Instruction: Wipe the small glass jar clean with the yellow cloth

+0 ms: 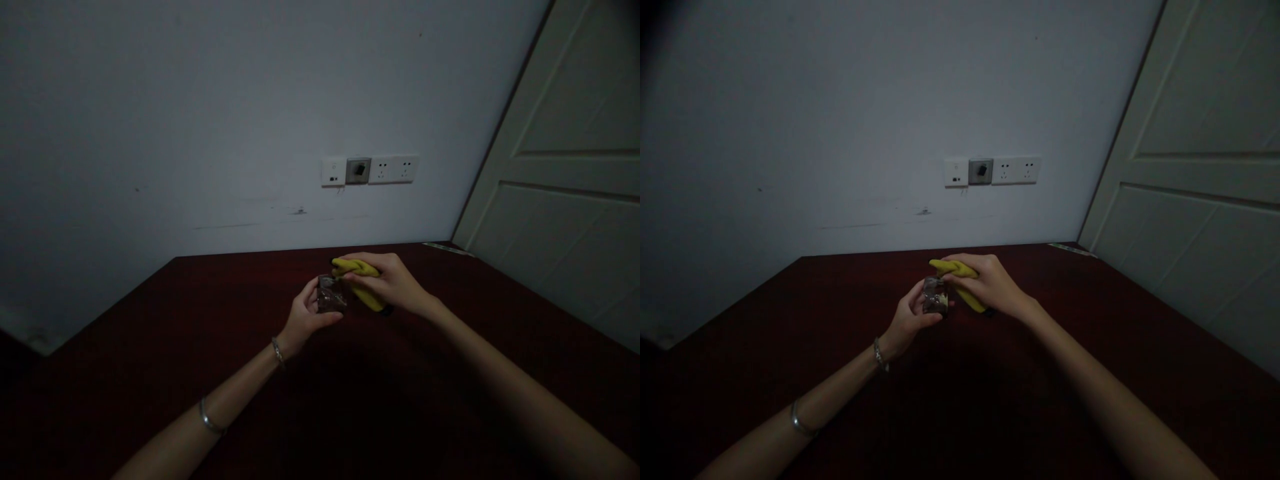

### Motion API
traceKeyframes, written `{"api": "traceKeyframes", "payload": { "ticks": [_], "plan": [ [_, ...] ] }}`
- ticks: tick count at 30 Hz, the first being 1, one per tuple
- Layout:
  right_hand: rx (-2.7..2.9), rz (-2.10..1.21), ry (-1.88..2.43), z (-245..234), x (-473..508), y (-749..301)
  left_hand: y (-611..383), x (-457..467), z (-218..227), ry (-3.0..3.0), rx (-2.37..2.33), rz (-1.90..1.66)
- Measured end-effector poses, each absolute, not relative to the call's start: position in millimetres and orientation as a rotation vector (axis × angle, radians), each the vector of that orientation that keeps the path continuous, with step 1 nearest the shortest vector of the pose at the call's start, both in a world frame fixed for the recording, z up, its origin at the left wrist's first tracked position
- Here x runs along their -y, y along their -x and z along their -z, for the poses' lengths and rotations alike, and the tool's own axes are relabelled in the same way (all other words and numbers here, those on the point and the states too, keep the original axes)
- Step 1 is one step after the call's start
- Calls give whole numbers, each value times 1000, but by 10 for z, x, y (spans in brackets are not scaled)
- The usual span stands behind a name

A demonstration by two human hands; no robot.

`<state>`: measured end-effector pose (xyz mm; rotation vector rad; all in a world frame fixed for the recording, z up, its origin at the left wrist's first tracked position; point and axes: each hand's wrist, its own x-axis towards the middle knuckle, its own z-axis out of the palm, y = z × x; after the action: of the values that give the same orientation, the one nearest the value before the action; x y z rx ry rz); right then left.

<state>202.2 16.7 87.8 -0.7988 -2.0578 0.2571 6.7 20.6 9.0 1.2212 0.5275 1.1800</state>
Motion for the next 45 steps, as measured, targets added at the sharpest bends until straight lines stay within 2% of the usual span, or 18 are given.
{"api": "traceKeyframes", "payload": {
  "ticks": [10,17,27,37,45],
  "plan": [
    [2145,-11,502,-686,-110,-2029,-90,-244,-115,-1195,-555,-1264],
    [2335,-34,359,-679,37,-1969,-70,-298,-59,-1207,-573,-1301],
    [2010,74,581,-811,0,-2106,-70,-224,-112,-1244,-539,-1178],
    [2140,33,542,-562,-72,-2023,-168,-207,80,-1302,-520,-1234],
    [2238,238,412,-575,27,-1923,-117,-177,-135,-1390,-601,-1249]
  ]
}}
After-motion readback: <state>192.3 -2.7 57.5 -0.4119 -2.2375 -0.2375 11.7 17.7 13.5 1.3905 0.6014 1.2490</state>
